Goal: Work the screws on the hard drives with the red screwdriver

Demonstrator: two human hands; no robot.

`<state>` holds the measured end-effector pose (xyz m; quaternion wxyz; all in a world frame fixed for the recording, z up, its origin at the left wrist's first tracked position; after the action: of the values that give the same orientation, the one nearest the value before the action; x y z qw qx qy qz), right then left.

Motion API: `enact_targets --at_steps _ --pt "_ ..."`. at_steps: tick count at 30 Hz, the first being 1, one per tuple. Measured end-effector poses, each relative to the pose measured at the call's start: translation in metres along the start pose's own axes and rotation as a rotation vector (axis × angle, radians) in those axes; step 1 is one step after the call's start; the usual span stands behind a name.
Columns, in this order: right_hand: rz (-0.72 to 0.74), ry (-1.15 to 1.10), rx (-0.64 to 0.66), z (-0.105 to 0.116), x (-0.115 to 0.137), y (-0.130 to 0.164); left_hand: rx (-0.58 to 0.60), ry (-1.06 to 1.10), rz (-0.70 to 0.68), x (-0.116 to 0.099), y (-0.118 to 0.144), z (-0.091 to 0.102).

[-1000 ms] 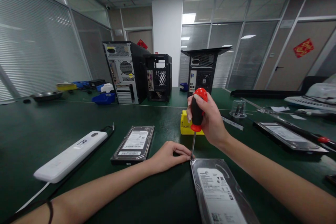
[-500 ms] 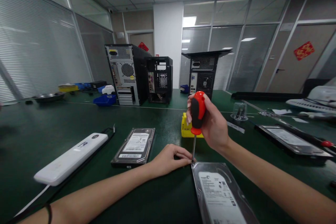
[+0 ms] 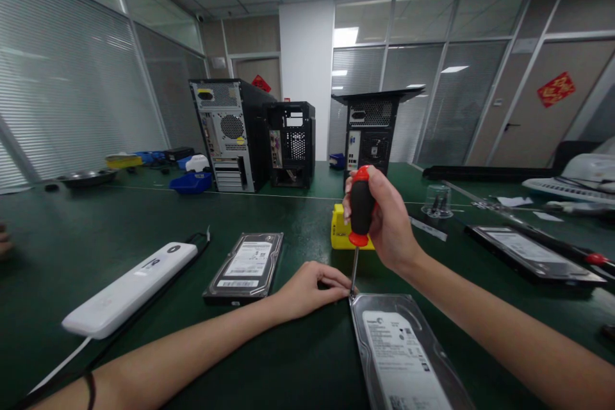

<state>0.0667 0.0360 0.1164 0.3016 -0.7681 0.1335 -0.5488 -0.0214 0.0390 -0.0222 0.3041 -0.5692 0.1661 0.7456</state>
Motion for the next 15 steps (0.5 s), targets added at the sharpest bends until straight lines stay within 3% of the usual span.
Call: enact_targets --at_steps 5,15 --pt "-0.013 -0.077 0.044 -0.0036 -0.0008 -0.0008 0.002 0.005 0.008 -0.0010 0.0002 -0.0007" --pt "-0.013 -0.009 -0.016 -0.0005 -0.0026 0.0003 -0.008 -0.010 0.027 -0.0017 0.0012 -0.0009"
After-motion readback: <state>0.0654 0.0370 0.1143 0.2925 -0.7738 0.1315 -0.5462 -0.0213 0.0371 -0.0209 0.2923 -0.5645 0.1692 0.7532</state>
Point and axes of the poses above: each hand's wrist, its own y-axis away from the middle knuckle, its own z-axis out of the back of the hand, x = y × z, the point moved 7 cm from there along -y, towards the middle knuckle, and after that the axes turned 6 degrees about y, right-handed, at the moved point
